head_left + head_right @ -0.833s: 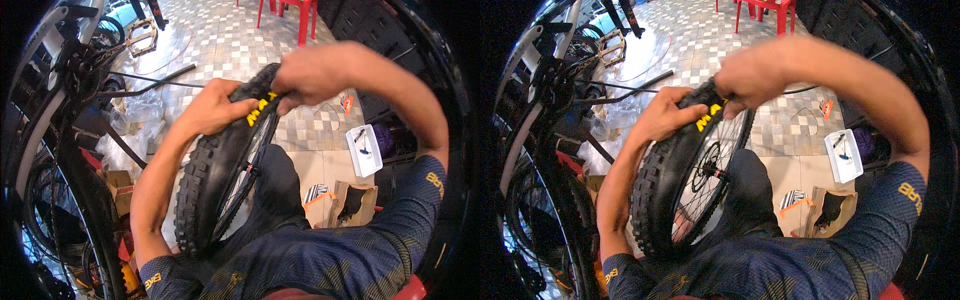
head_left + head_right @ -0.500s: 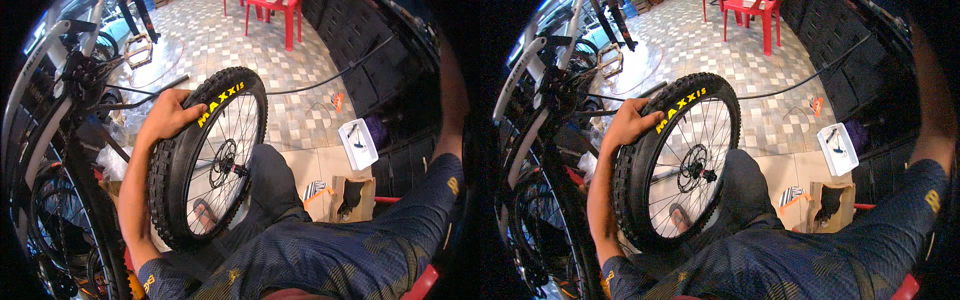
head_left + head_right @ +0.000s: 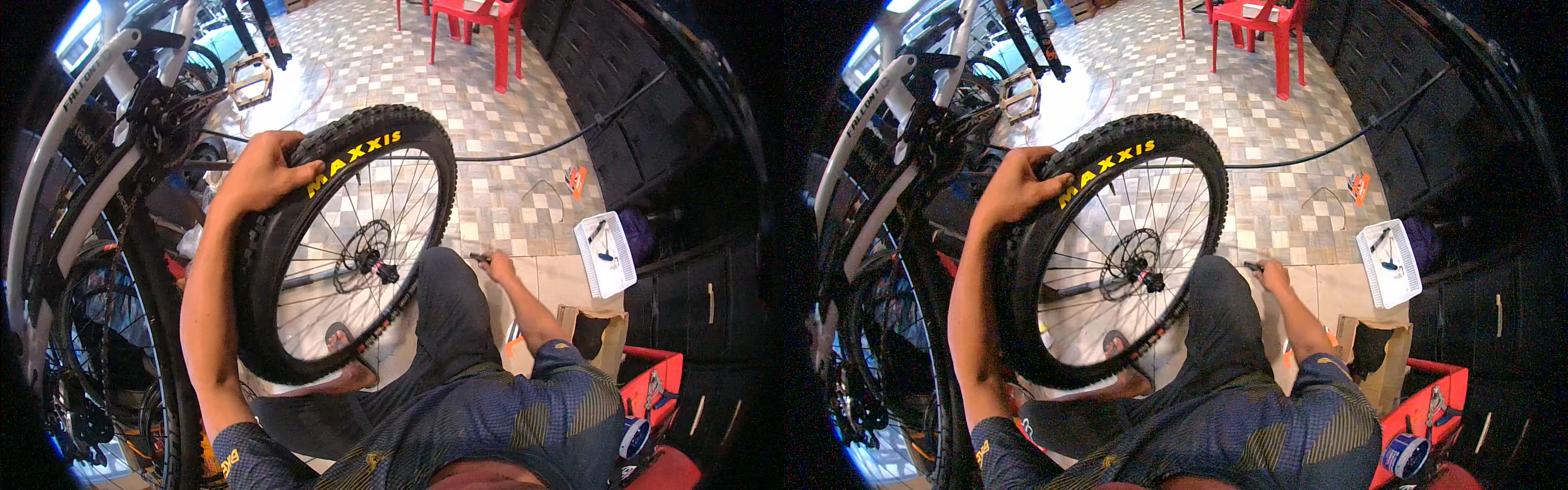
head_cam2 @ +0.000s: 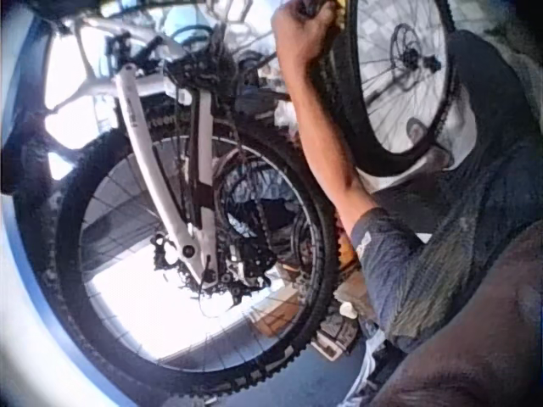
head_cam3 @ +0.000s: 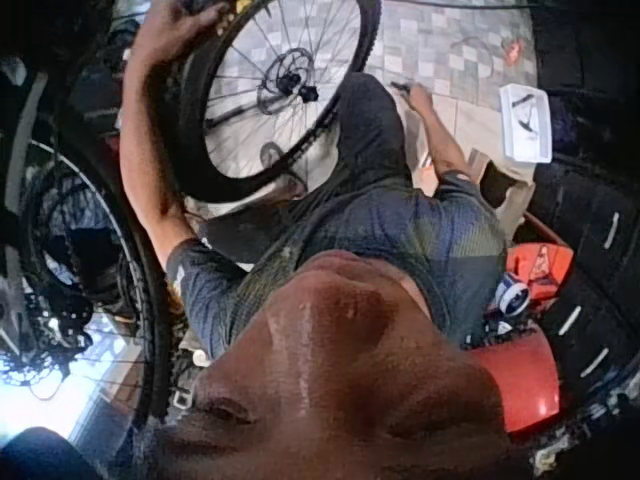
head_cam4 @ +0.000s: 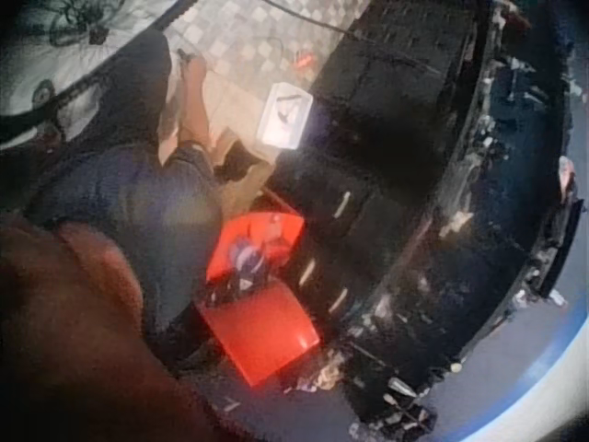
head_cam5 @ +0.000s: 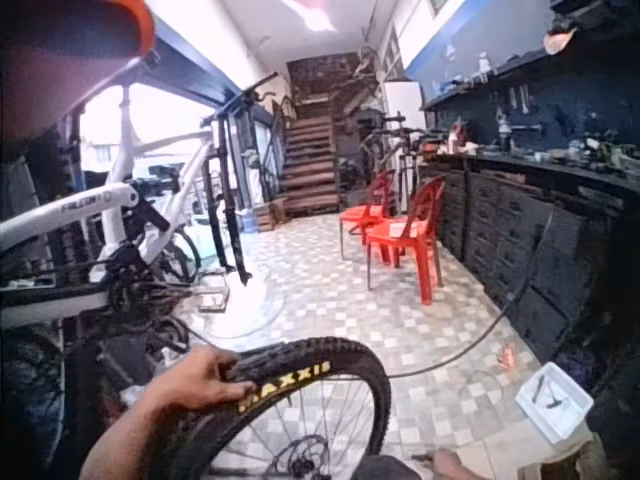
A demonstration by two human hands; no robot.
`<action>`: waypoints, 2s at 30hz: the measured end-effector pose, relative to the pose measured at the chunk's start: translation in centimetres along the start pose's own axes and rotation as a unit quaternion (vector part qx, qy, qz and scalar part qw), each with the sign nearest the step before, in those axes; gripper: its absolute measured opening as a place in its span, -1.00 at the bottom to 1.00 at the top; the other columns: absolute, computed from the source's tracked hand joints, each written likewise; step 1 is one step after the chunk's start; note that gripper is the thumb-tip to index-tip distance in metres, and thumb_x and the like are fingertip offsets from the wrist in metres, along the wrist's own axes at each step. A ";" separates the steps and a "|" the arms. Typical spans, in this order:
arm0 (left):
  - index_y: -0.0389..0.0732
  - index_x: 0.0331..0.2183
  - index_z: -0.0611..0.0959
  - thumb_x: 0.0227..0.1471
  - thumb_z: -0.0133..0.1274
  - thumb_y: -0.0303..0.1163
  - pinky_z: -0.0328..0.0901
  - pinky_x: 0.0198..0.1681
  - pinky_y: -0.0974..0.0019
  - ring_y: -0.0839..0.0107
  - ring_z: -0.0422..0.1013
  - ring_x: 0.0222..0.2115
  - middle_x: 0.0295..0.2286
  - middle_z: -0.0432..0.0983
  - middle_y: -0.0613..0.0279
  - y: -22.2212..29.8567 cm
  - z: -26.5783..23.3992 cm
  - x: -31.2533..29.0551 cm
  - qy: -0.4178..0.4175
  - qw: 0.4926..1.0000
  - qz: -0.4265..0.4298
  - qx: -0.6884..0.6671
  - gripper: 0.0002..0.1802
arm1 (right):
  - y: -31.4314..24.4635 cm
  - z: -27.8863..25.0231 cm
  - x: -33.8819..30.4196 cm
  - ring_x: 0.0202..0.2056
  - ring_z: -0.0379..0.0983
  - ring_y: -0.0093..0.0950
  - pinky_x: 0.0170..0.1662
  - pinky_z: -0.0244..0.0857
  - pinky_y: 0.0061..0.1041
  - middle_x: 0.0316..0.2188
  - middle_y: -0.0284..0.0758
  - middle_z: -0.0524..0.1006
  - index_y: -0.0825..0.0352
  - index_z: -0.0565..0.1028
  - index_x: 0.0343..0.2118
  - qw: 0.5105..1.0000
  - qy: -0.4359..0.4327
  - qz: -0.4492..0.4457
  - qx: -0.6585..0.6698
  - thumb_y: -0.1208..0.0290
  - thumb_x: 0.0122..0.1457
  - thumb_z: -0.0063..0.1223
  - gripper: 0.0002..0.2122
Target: The person installs a bicycle tire onto a wheel rim, seating the bead by hand and then inflating the inner tube using a floor pump. The person repeatedly checks the tire seating and inflates the tube in stages.
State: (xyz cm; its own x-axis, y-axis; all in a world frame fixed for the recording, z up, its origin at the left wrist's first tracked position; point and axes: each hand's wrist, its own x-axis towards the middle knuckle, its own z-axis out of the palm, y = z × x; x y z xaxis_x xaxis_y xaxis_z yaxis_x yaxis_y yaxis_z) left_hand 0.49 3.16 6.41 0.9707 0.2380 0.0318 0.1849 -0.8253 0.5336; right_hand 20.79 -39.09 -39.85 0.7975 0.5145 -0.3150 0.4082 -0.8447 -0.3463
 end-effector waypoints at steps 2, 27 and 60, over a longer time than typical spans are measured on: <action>-0.46 -0.24 0.64 -0.01 0.28 -0.40 0.32 -0.42 0.42 0.63 0.37 -0.47 -0.48 0.57 0.28 1.4 -0.2 0.2 -0.003 1.000 0.018 0.008 -0.67 | -1.7 1.2 -0.6 0.00 0.44 -0.07 0.10 0.29 -0.13 -0.09 -0.03 0.54 0.12 0.57 0.03 0.998 0.067 -0.012 -0.012 0.10 0.12 0.27 -0.57; -0.28 -0.42 0.70 -0.42 0.27 0.53 0.45 -0.27 0.01 -0.02 0.59 -0.40 -0.51 0.61 -0.06 4.5 0.7 1.4 0.018 0.937 -0.057 0.343 -0.06 | -33.6 -31.2 2.5 -0.43 0.51 -0.42 -0.29 0.35 -0.37 -0.50 -0.23 0.60 0.35 0.59 -0.32 0.846 -0.024 -0.497 0.190 -0.04 -0.01 0.41 -0.52; -0.28 -0.28 0.69 0.08 0.27 -0.38 0.39 -0.07 0.23 0.26 0.54 -0.27 -0.34 0.63 0.10 2.9 13.4 -7.3 0.468 0.881 -0.035 -0.050 -0.81 | -34.7 -30.0 4.7 -0.25 0.56 -0.24 -0.12 0.38 -0.33 -0.32 -0.17 0.63 0.27 0.59 -0.16 0.857 0.050 -0.485 0.165 -0.30 -0.02 0.26 -0.36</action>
State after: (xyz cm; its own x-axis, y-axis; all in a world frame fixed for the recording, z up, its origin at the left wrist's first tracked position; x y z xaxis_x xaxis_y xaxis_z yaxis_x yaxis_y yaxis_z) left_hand -4.03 -7.83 -3.64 0.3966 0.6434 0.6548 0.1797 -0.7539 0.6319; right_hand 23.78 -11.81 -2.80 0.1940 0.9225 0.3338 0.7660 0.0702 -0.6390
